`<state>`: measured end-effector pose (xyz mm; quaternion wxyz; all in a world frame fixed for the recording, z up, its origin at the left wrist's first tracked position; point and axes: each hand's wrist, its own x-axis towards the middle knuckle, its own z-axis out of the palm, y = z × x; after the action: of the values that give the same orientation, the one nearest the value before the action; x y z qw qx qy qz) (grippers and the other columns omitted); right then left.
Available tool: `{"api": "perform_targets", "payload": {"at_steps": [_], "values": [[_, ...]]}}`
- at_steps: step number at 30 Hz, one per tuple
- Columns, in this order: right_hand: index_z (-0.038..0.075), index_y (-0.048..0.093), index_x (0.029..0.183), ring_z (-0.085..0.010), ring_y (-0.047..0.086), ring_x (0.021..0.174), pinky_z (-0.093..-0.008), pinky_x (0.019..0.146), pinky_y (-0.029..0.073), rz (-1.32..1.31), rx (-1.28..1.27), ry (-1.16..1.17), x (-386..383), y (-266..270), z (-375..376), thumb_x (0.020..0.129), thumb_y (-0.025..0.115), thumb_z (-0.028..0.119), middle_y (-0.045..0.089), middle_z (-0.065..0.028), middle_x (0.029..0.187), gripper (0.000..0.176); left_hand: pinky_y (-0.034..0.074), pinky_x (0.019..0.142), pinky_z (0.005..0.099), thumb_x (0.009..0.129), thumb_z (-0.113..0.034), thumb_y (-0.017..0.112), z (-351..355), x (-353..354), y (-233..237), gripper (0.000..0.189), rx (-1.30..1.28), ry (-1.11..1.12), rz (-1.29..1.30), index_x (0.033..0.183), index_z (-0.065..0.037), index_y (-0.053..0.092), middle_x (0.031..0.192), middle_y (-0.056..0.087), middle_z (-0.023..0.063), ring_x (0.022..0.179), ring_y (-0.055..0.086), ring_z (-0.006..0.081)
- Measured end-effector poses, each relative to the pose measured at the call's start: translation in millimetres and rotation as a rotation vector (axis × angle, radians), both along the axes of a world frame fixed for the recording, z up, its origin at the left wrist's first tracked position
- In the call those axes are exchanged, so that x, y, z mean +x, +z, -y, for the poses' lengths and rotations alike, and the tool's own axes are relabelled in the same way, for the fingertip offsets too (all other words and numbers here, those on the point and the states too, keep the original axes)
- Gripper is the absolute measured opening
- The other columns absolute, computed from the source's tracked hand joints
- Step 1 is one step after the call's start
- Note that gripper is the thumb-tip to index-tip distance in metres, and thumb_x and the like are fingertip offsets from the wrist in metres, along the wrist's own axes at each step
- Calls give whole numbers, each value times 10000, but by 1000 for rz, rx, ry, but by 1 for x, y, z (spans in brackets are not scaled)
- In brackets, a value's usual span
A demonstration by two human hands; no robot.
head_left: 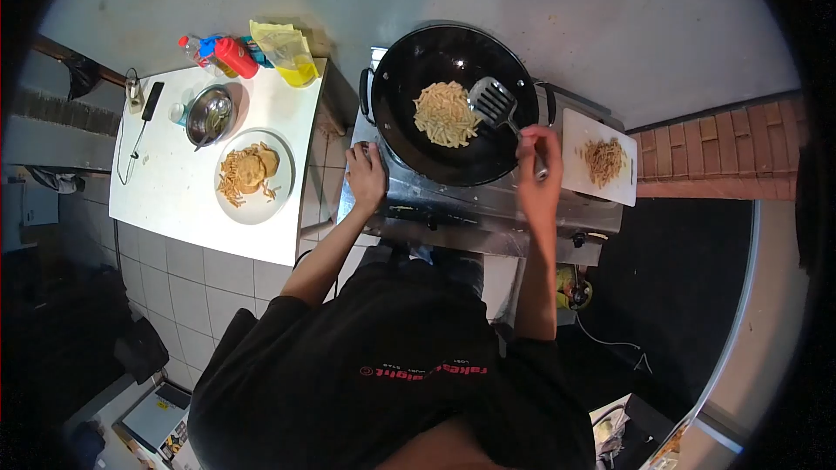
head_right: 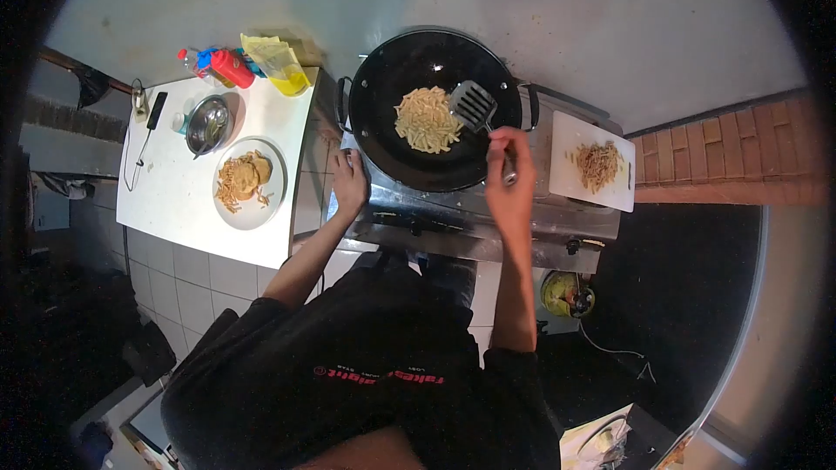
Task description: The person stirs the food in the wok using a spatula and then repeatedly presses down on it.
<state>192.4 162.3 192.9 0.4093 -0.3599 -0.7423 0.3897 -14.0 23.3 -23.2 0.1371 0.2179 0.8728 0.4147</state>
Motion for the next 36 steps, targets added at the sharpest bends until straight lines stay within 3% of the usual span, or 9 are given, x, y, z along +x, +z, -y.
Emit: {"api": "perform_targets", "payload": {"at_steps": [3, 12, 16, 19, 20, 27, 32, 34, 36], "values": [[61, 577, 976, -51, 499, 760, -219, 656, 423, -102, -283, -39, 8, 8, -16, 990, 644, 166, 558, 30, 843, 125, 429, 913, 556, 1050, -415, 397, 0, -3, -2, 409, 10, 15, 6, 1193, -62, 547, 1194, 546, 191, 1092, 572, 421], [55, 562, 949, -50, 483, 674, -209, 595, 406, -41, -375, 191, 14, 33, -18, 981, 659, 156, 552, 6, 819, 144, 431, 912, 554, 1047, -416, 406, -1, -2, -3, 406, 1, 32, 7, 1203, -69, 547, 1188, 557, 188, 1089, 580, 411], [49, 531, 991, -69, 497, 701, -227, 611, 431, -145, -338, 256, 14, 29, -10, 994, 619, 112, 564, -32, 906, 108, 418, 922, 570, 1040, -425, 422, -2, 0, 0, 405, -11, 68, -42, 1204, -74, 538, 1185, 554, 184, 1097, 574, 411], [65, 434, 1110, -84, 475, 730, -239, 637, 439, -276, -303, 337, 22, 18, -12, 1014, 533, 50, 548, -86, 1004, 139, 426, 923, 564, 1043, -431, 407, -2, 2, 11, 436, -39, 92, -81, 1227, -55, 528, 1195, 545, 211, 1096, 568, 432], [65, 434, 1110, -84, 475, 730, -239, 637, 439, -280, -307, 356, 23, 17, -12, 1014, 533, 50, 548, -86, 1004, 139, 441, 919, 551, 1051, -435, 387, -2, 4, 15, 465, -82, 85, -92, 1248, -36, 523, 1201, 538, 234, 1089, 570, 450], [48, 420, 1072, -78, 449, 736, -226, 649, 409, -281, -172, 486, 33, 23, -41, 1026, 505, 44, 541, -90, 982, 97, 423, 928, 548, 1040, -414, 413, -6, 8, 17, 383, -196, 169, -241, 1189, -94, 563, 1193, 556, 175, 1107, 580, 389], [40, 425, 1018, -140, 513, 818, -260, 768, 459, -315, -237, 630, 45, 31, -66, 1028, 531, 82, 535, -93, 973, 114, 426, 933, 536, 1024, -388, 444, -7, 12, 19, 346, -265, 216, -280, 1183, -109, 573, 1208, 554, 143, 1104, 595, 357], [35, 422, 1009, -177, 544, 858, -291, 822, 471, -330, -317, 645, 58, 34, -69, 1021, 541, 79, 544, -98, 952, 127, 399, 973, 532, 1017, -477, 441, -11, 13, 17, 410, -349, 281, -363, 1139, -115, 590, 1175, 564, 147, 1140, 575, 348], [30, 429, 1001, -184, 556, 854, -302, 812, 478, -332, -205, 692, 69, 36, -71, 1014, 552, 70, 558, -106, 933, 130, 394, 984, 543, 1017, -493, 431, -10, 14, 21, 416, -347, 256, -316, 1133, -126, 589, 1189, 558, 146, 1153, 569, 346]]}}
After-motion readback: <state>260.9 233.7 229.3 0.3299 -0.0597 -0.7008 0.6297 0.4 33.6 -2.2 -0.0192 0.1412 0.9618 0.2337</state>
